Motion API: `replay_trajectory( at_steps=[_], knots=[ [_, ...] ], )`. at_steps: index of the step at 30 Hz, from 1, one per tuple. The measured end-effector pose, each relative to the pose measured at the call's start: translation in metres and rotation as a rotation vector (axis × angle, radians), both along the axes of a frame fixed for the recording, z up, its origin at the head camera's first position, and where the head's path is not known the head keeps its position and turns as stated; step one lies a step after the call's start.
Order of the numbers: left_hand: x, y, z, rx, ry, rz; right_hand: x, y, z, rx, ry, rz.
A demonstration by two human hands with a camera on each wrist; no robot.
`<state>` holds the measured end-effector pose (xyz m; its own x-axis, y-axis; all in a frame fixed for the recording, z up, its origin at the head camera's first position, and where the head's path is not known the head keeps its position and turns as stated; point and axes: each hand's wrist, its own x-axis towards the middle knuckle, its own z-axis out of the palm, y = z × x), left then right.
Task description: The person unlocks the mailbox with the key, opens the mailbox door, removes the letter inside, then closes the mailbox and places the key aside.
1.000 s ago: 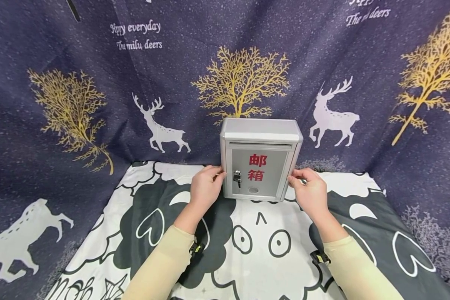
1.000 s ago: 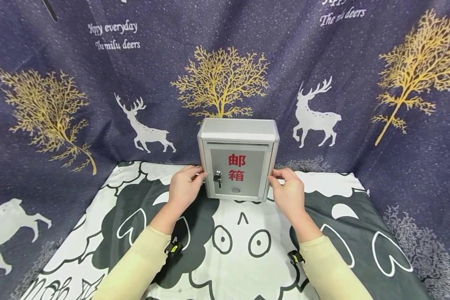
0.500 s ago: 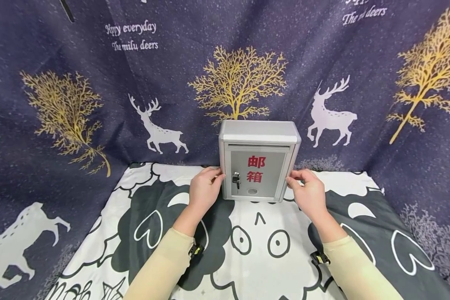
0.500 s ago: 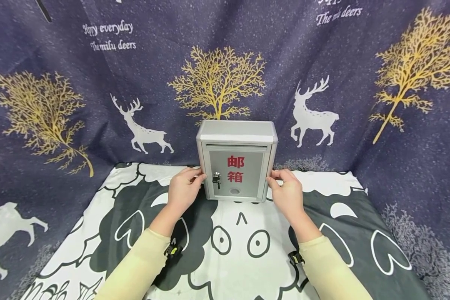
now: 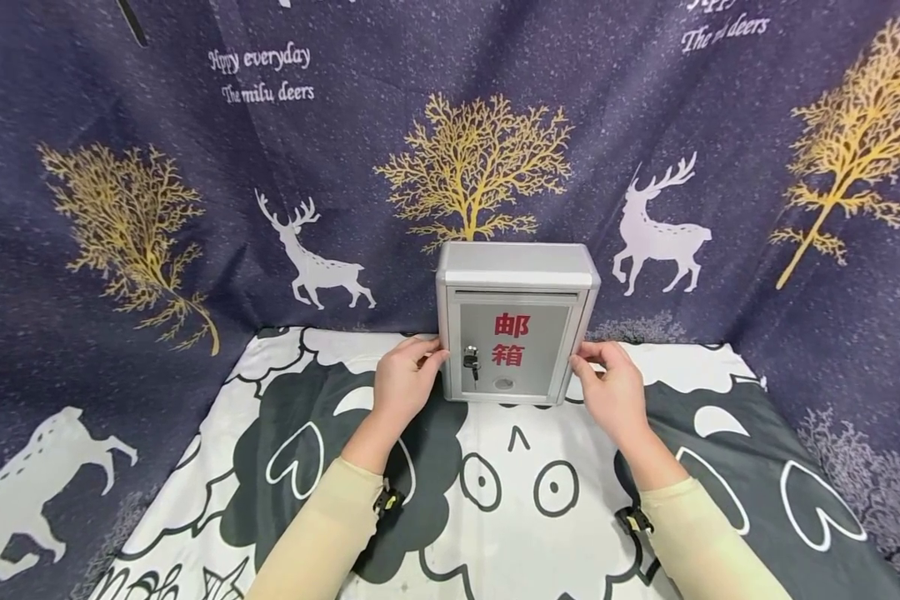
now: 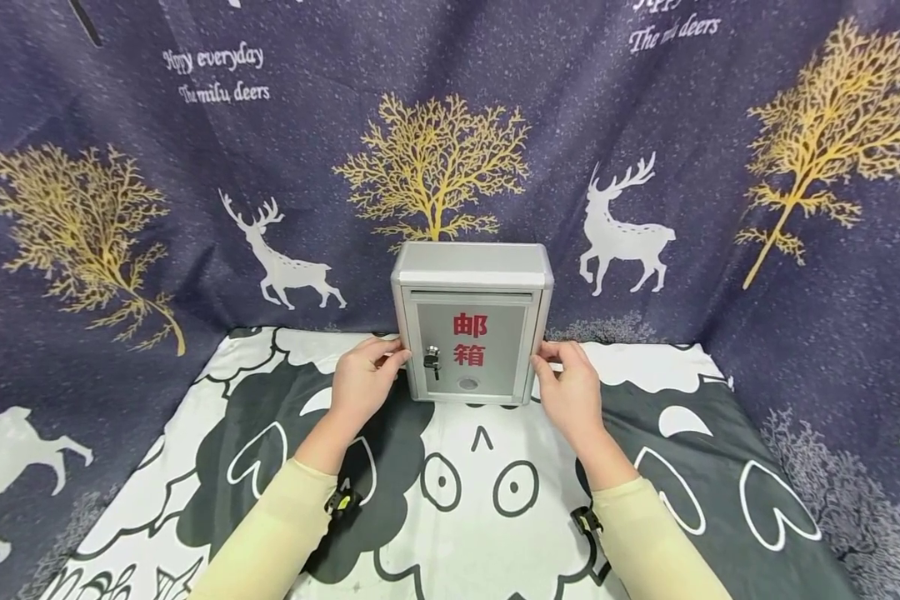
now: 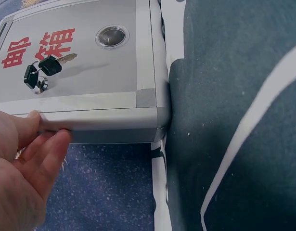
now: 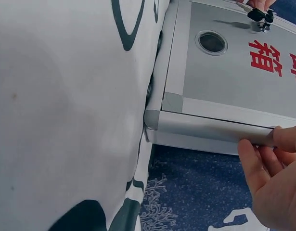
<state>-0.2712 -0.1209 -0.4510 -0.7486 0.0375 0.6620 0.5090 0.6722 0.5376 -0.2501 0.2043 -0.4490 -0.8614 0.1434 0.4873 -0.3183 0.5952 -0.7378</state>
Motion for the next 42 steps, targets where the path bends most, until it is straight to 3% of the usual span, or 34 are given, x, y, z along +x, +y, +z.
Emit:
replay_trajectory(
  at_steps=[10, 19, 25, 31, 36, 42],
  knots=[
    [0.002, -0.004, -0.001, 0.002, -0.049, 0.005, 0.004, 0.001, -0.003, 0.053, 0.029, 0.011],
    [0.002, -0.005, -0.001, 0.010, -0.018, -0.002, 0.006, 0.001, 0.004, 0.201, 0.078, -0.011],
    [0.002, -0.006, 0.002, 0.022, -0.012, -0.008, 0.008, -0.003, 0.007, 0.192, 0.184, -0.019],
    [0.001, -0.004, 0.002, 0.021, -0.029, -0.019, 0.015, -0.009, 0.014, 0.248, 0.370, -0.026],
    [0.000, -0.002, 0.002, 0.021, -0.040, -0.013, 0.017, -0.019, 0.021, 0.286, 0.502, 0.037],
    [0.000, -0.001, 0.001, 0.021, -0.063, -0.010, 0.015, -0.032, 0.029, 0.341, 0.577, 0.100]
  ],
)
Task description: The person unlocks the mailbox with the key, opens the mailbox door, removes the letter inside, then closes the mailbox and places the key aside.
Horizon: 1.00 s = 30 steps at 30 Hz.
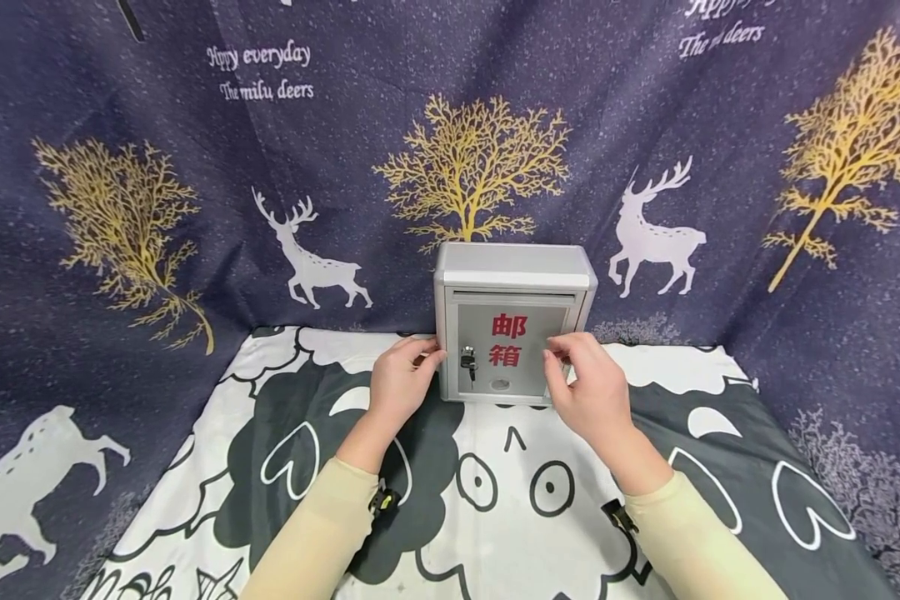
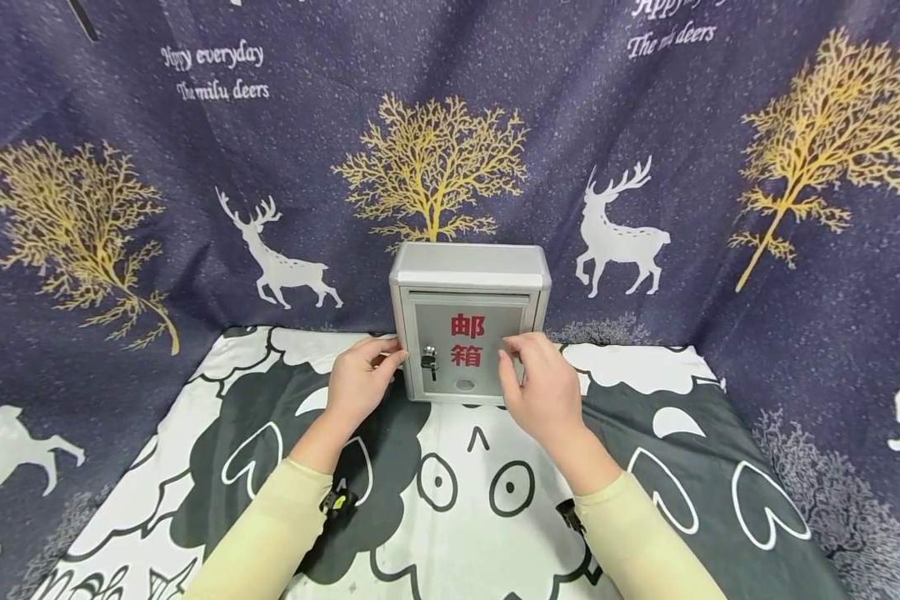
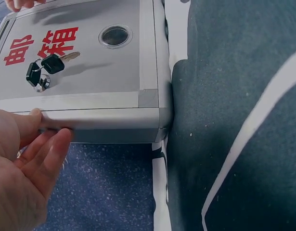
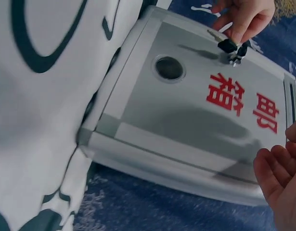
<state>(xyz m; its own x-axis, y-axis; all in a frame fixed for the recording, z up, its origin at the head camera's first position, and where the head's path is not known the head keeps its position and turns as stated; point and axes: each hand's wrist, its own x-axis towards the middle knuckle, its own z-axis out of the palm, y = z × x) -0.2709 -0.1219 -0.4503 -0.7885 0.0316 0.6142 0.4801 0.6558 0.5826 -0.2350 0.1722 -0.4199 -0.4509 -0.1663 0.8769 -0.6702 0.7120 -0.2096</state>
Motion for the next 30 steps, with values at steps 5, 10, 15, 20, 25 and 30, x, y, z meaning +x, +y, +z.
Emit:
replay_trajectory(
  at_steps=[5, 10, 15, 20, 25, 30],
  knots=[
    [0.000, -0.001, -0.002, -0.003, 0.001, 0.001, -0.002, -0.013, 0.004, 0.068, 0.029, 0.033],
    [-0.001, -0.002, -0.003, -0.007, 0.000, 0.010, -0.005, -0.029, 0.009, 0.133, 0.029, 0.054],
    [0.000, -0.001, -0.002, 0.001, 0.011, 0.005, -0.009, -0.043, 0.010, 0.182, 0.054, 0.083],
    [-0.001, 0.000, -0.002, 0.002, 0.014, 0.003, -0.013, -0.057, 0.006, 0.197, 0.073, 0.117],
    [-0.001, 0.000, -0.002, -0.003, 0.016, 0.001, -0.015, -0.067, 0.000, 0.215, 0.087, 0.119],
    [-0.001, 0.000, -0.002, -0.007, 0.020, 0.003, -0.017, -0.074, -0.004, 0.243, 0.072, 0.078]
  ],
)
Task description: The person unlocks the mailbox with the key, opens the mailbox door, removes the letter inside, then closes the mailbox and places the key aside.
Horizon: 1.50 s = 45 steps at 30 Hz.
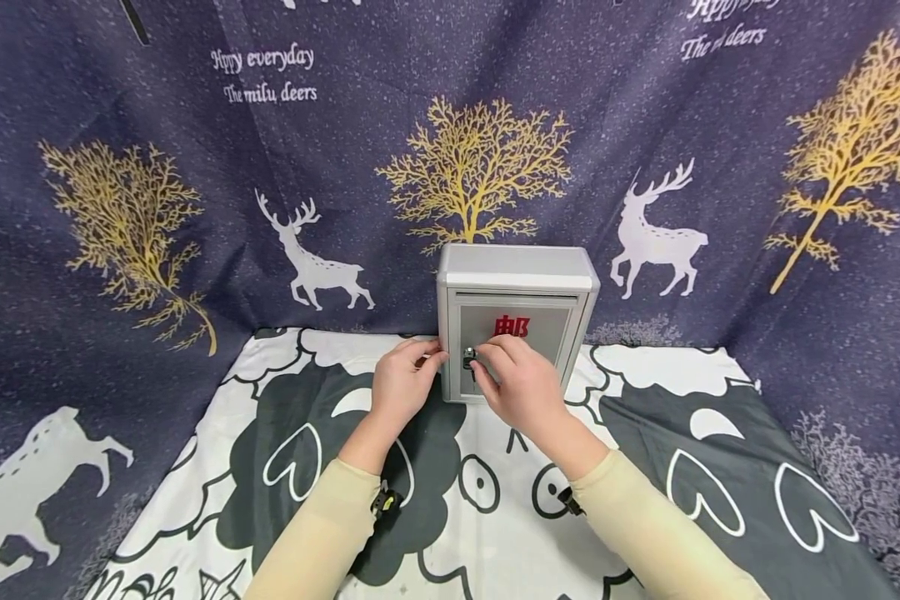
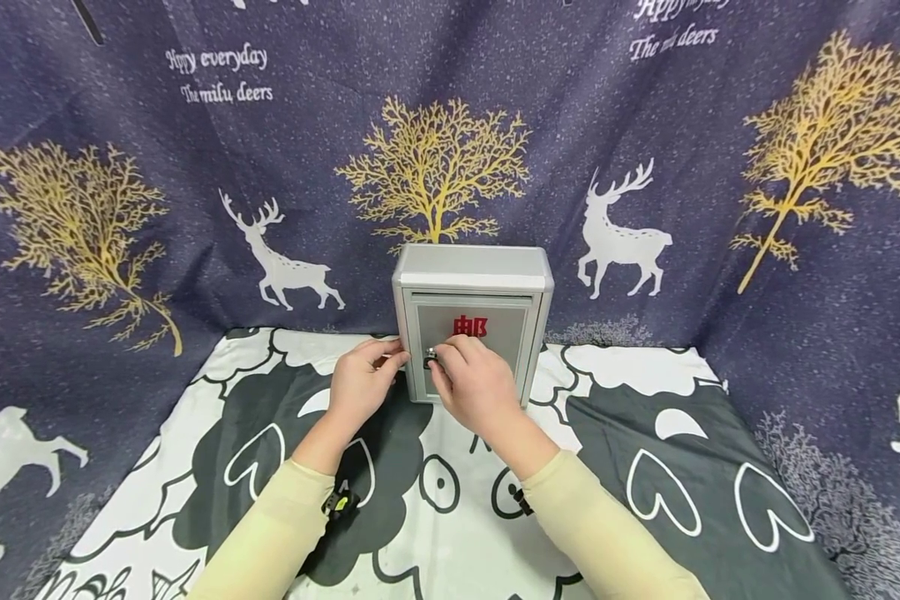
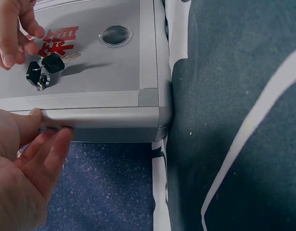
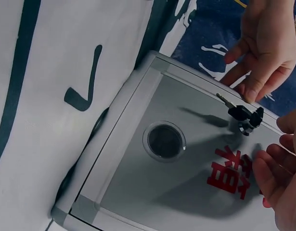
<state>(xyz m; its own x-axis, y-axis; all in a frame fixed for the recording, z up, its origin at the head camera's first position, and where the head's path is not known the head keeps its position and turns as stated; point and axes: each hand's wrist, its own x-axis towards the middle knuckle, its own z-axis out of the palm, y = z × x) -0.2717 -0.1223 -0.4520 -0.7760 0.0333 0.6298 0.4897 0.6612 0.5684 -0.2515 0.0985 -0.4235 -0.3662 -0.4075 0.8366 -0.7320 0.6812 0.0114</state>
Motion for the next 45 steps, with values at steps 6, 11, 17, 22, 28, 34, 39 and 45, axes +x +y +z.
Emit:
replay_trajectory(
  at_steps=[6, 11, 17, 22, 28, 34, 39, 45],
  knots=[
    [0.001, 0.000, 0.000, 0.000, 0.012, -0.004, -0.001, -0.005, -0.004, 0.029, -0.013, -0.044],
    [0.000, 0.000, -0.002, 0.002, 0.026, -0.008, -0.001, -0.008, -0.006, 0.036, -0.014, -0.056],
    [-0.001, 0.001, -0.003, 0.013, 0.019, -0.009, -0.002, -0.010, -0.007, 0.055, -0.028, -0.059],
    [-0.002, 0.000, -0.004, 0.011, 0.028, -0.006, -0.003, -0.012, -0.008, 0.055, -0.033, -0.039],
    [-0.001, 0.000, -0.003, 0.006, 0.031, -0.002, -0.003, -0.014, -0.010, 0.046, -0.024, -0.020],
    [0.000, 0.001, -0.001, 0.010, 0.019, -0.004, -0.003, -0.016, -0.013, 0.059, -0.026, -0.034],
    [0.001, 0.002, -0.001, 0.015, 0.011, -0.005, -0.001, -0.017, -0.013, 0.069, -0.006, -0.063],
    [0.000, 0.001, -0.002, 0.005, 0.015, 0.002, 0.000, -0.020, -0.014, 0.063, 0.006, -0.069]
  ],
)
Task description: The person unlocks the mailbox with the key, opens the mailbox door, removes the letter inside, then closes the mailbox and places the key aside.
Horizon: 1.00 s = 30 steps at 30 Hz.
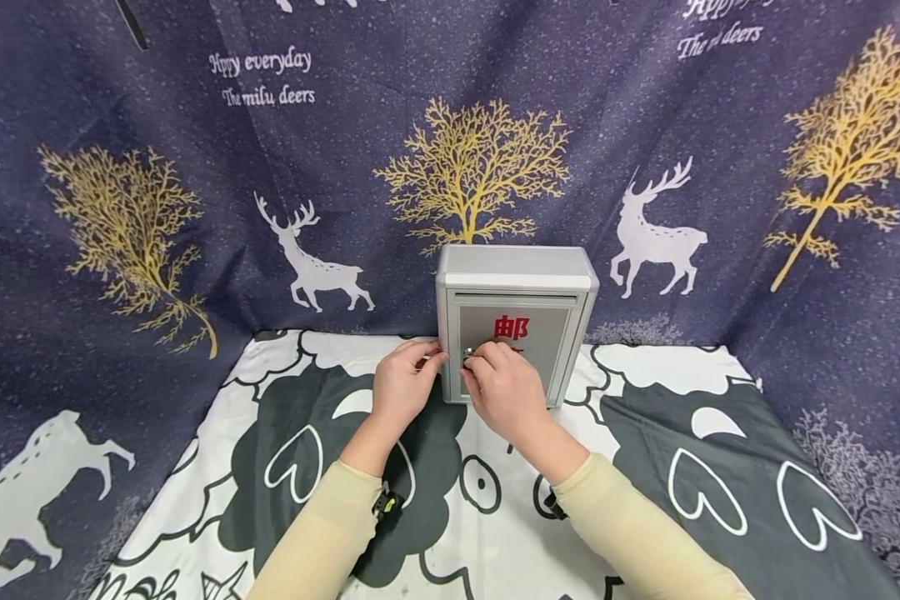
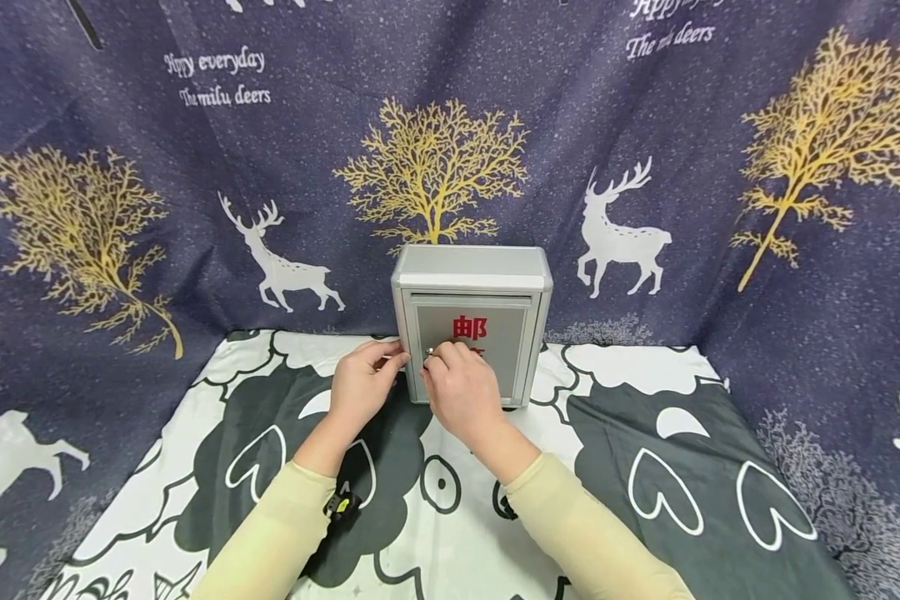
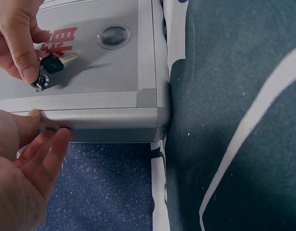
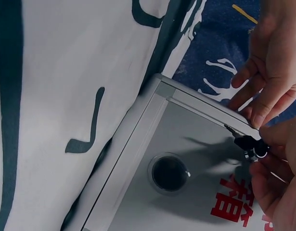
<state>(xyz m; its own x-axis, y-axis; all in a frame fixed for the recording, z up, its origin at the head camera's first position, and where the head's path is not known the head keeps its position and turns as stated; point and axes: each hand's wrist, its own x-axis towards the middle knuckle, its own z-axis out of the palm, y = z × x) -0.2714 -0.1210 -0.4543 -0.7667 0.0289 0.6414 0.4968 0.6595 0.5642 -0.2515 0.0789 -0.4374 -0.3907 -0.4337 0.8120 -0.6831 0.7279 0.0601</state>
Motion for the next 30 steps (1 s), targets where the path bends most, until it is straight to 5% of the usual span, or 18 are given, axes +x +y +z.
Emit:
replay_trajectory(
  at_steps=[13, 30],
  knots=[
    [0.0005, -0.0003, 0.0010, -0.012, 0.005, 0.002, 0.0000, -0.0045, -0.0049, -0.042, 0.031, -0.027],
    [-0.0006, -0.0005, 0.0007, -0.016, 0.007, 0.006, 0.0058, -0.0086, -0.0063, -0.195, -0.135, -0.063]
  ],
)
